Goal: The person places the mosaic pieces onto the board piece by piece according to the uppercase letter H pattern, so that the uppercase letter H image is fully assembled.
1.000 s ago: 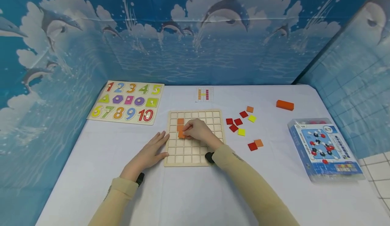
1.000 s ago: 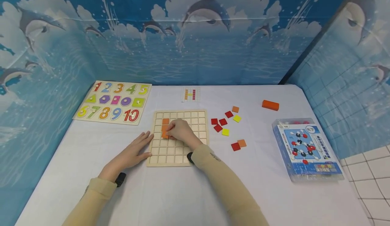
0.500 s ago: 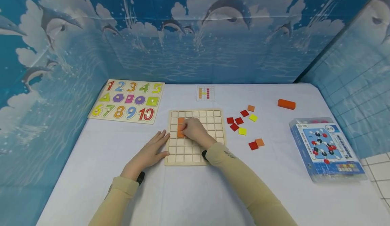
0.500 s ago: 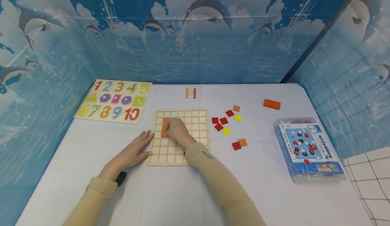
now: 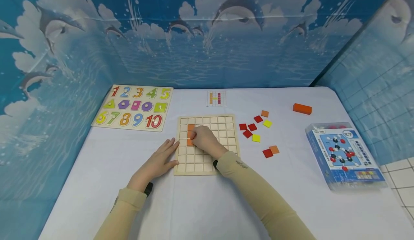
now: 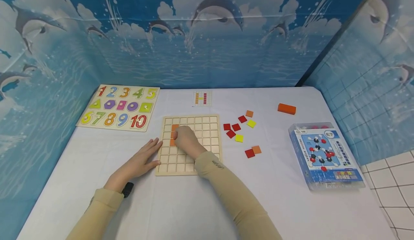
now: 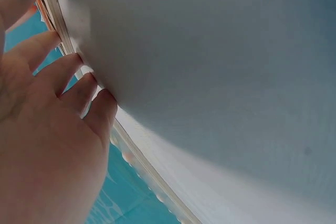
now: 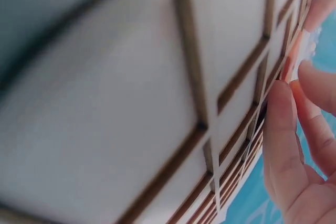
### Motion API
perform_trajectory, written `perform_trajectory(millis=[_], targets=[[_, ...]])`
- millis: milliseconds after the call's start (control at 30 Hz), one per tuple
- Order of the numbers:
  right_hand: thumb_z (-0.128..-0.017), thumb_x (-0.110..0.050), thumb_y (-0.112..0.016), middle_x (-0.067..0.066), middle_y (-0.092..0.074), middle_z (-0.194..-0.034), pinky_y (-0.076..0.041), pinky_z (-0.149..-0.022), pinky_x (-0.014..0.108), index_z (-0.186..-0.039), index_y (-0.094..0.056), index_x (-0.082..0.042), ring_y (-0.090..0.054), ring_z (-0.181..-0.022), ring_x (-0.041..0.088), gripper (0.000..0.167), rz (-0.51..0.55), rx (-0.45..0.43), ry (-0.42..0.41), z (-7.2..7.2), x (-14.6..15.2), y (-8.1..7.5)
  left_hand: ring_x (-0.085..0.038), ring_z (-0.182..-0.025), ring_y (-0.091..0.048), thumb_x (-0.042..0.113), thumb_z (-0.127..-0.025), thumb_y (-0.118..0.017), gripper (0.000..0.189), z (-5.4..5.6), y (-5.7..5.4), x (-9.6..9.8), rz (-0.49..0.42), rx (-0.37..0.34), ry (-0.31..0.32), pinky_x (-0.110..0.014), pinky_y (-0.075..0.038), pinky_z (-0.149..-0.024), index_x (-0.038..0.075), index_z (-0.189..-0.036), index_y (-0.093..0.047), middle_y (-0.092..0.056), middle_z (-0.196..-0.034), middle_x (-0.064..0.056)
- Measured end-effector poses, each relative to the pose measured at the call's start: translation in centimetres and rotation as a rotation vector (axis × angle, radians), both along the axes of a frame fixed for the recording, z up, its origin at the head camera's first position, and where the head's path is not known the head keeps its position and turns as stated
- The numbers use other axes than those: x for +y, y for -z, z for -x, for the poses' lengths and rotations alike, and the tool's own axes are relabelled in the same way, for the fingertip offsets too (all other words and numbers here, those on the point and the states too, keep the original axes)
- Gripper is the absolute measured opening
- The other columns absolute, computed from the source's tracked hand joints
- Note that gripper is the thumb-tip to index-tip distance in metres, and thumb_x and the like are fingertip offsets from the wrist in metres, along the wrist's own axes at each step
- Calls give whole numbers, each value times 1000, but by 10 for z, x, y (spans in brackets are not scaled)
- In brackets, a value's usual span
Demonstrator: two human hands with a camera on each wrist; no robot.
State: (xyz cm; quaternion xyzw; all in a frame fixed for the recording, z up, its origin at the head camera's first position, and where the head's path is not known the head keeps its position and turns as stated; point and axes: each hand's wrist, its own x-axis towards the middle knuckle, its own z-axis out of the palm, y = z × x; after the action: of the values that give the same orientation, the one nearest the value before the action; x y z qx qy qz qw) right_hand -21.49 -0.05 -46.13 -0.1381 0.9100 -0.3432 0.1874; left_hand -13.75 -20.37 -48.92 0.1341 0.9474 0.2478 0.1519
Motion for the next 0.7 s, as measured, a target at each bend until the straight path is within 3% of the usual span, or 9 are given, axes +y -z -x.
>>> perform_trajectory(millis=[400,700], targets=[[-92,-16,-69,4,-70,-102,-52,-81,31,-111,-70,-7,-64,-91,17,21,183,-46,46,-8,60,-13,-36,-153,-11,28,-95,-65,73,0,-2,1,10,-11,-10,-57,-20,-121,11,-156,-29,-18,-165,-13],[-92,-19,-70,8,-70,-109,-53,-84,33,-117,-69,-8,-65,-95,20,28,178,-27,164,-19,132,-16,-36,-153,-11,28,-95,-65,73,-1,-2,1,6,-5,-10,-57,-21,-121,10,-156,-29,-18,-165,-13]])
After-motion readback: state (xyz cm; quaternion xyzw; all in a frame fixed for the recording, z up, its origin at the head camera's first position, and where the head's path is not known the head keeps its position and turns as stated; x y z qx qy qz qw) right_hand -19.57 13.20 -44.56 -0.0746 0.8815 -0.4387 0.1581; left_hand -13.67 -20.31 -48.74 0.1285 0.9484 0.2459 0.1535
